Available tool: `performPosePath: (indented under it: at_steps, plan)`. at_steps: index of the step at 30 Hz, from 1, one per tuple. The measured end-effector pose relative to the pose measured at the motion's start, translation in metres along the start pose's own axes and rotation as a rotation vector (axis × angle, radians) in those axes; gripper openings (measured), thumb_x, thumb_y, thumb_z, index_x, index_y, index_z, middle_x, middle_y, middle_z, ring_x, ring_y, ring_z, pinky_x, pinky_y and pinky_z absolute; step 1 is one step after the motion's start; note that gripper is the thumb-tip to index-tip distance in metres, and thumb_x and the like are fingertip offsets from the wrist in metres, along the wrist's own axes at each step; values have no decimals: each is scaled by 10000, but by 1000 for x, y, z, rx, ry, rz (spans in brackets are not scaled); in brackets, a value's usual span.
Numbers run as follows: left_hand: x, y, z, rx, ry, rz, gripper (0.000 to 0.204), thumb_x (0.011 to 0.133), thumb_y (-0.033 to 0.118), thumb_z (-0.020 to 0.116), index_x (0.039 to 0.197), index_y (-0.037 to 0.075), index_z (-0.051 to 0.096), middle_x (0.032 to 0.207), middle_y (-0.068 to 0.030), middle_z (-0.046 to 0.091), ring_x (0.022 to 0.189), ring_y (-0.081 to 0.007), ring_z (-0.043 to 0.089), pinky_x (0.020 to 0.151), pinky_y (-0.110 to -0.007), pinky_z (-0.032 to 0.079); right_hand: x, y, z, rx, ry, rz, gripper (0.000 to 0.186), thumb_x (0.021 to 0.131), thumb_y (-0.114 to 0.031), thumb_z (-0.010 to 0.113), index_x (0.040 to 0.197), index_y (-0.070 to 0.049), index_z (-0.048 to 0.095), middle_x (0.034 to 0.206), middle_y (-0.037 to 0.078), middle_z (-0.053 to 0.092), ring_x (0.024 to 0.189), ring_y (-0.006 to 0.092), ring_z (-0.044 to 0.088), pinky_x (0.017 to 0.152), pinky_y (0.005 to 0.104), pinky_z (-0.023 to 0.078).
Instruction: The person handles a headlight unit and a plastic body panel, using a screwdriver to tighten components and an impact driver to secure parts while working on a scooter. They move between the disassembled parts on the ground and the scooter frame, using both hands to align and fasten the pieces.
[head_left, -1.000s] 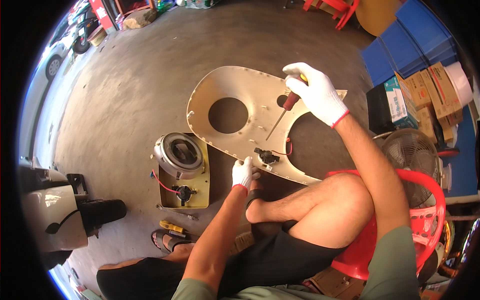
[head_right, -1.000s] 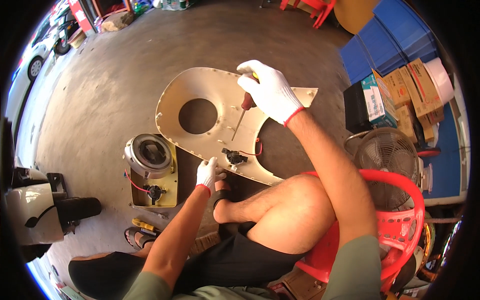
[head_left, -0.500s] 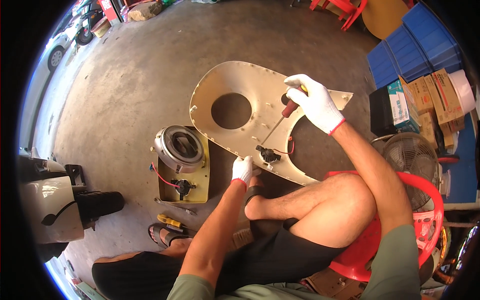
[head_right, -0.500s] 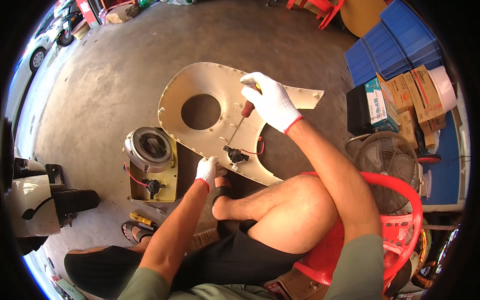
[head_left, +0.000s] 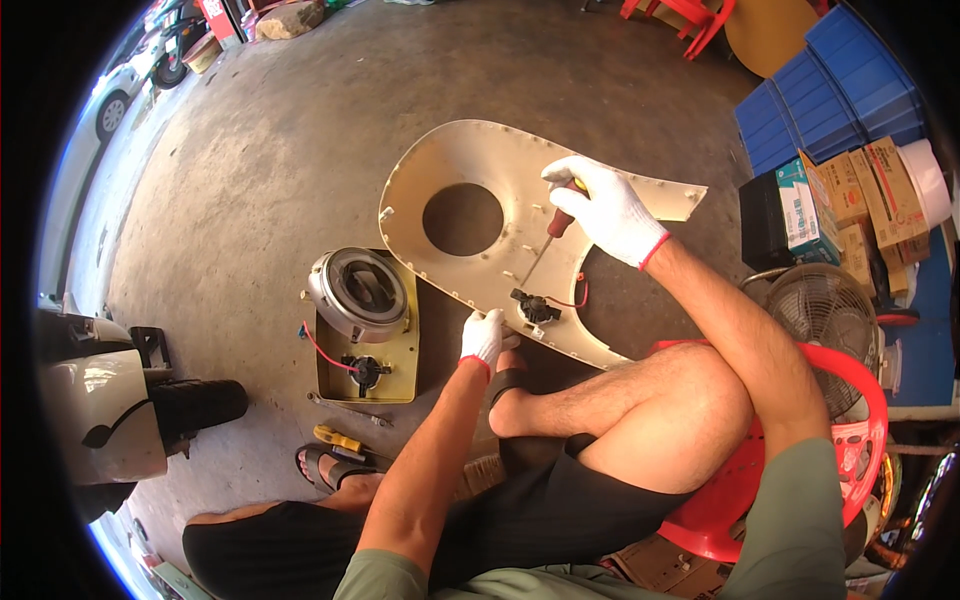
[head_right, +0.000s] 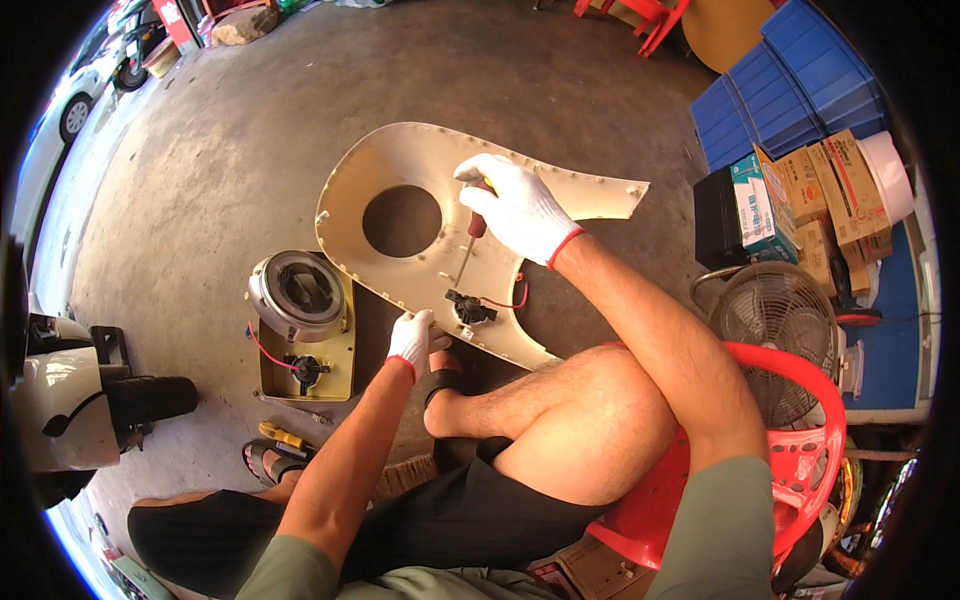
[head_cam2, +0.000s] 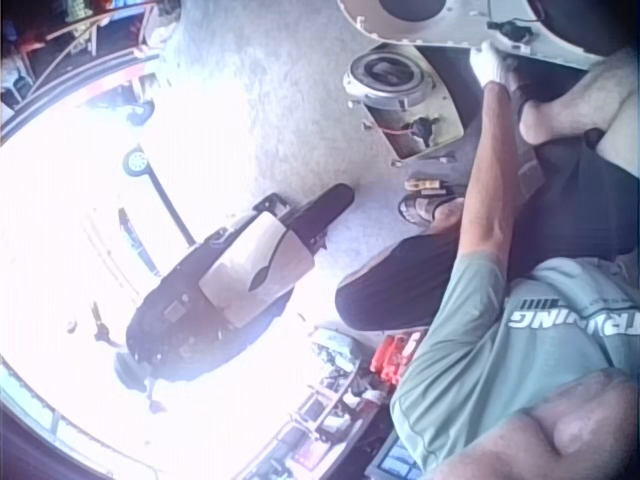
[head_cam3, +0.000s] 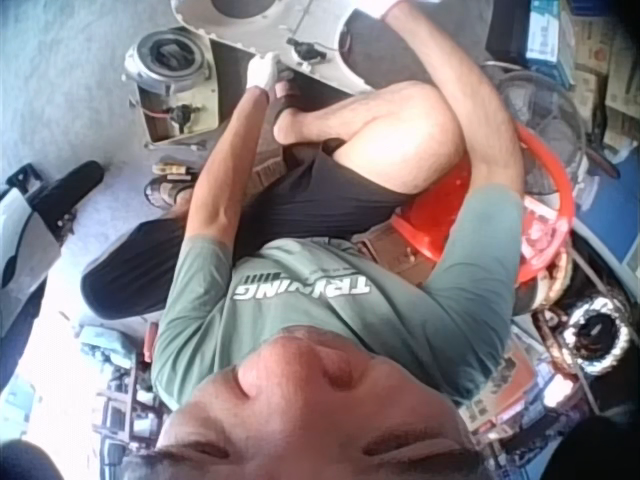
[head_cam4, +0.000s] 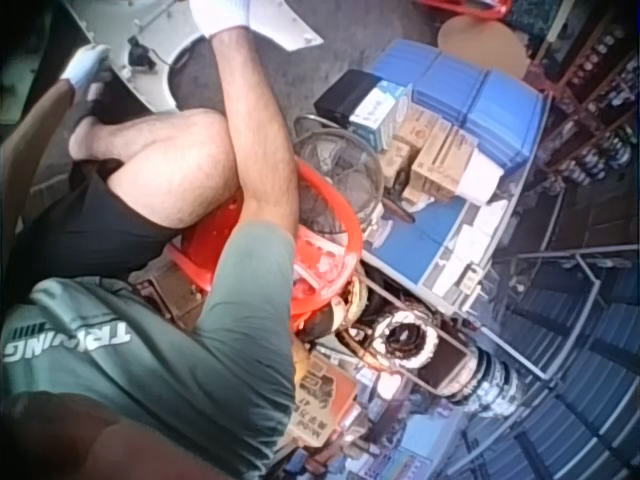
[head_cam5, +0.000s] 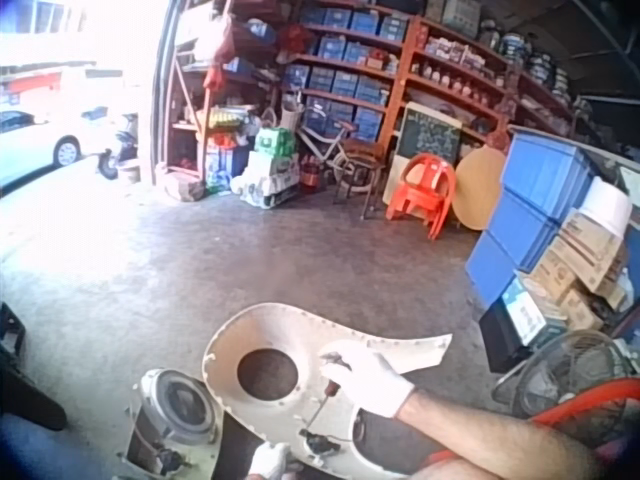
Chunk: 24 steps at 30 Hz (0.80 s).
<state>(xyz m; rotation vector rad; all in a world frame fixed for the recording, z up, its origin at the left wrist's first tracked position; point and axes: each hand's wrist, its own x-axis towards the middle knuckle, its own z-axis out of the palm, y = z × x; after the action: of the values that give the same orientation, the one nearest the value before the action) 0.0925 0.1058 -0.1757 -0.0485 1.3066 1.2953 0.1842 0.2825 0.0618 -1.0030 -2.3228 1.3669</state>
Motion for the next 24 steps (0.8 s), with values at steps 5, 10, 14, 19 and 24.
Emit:
performPosePath:
  at_steps: [5, 10, 14, 19, 24]
  plan:
    - [3, -2, -5, 7, -1, -1, 217, 961, 142, 518, 1116, -4, 560, 968, -109, 653, 724, -207, 662, 610, -343, 585, 5, 7, -7, 114, 137, -101, 259, 934, -71, 607, 1178, 17, 599, 958, 104, 615, 677, 150, 661, 650, 308, 541]
    - [2, -3, -4, -9, -5, 8, 220, 961, 140, 517, 1116, -10, 561, 952, -104, 653, 711, -196, 650, 604, -336, 577, 3, 0, -29, 132, 307, -173, 222, 941, -35, 588, 1158, -6, 626, 952, 66, 603, 657, 131, 653, 610, 280, 528]
    - [1, -2, -6, -21, -17, 11, 213, 965, 146, 527, 1108, -8, 557, 936, -98, 638, 682, -185, 629, 588, -327, 565, -3, -10, -48, 87, 473, -221, 240, 939, -13, 602, 1176, -14, 638, 1051, 92, 640, 669, 141, 669, 628, 274, 537]
    - [-5, 2, 0, -91, -11, -21, 137, 966, 128, 546, 1036, 12, 524, 831, -57, 555, 585, -145, 531, 524, -315, 512, -12, 0, -68, -25, 587, -287, 266, 930, 4, 614, 1193, -22, 643, 1059, 89, 646, 652, 126, 636, 616, 269, 550]
    - [-1, -2, -8, -105, -44, -1, 195, 984, 213, 588, 1038, 32, 539, 868, -58, 552, 600, -131, 530, 529, -293, 506, -18, -5, -70, -21, 585, -184, 271, 935, -5, 606, 1201, -35, 650, 1075, 86, 650, 619, 107, 591, 566, 258, 542]
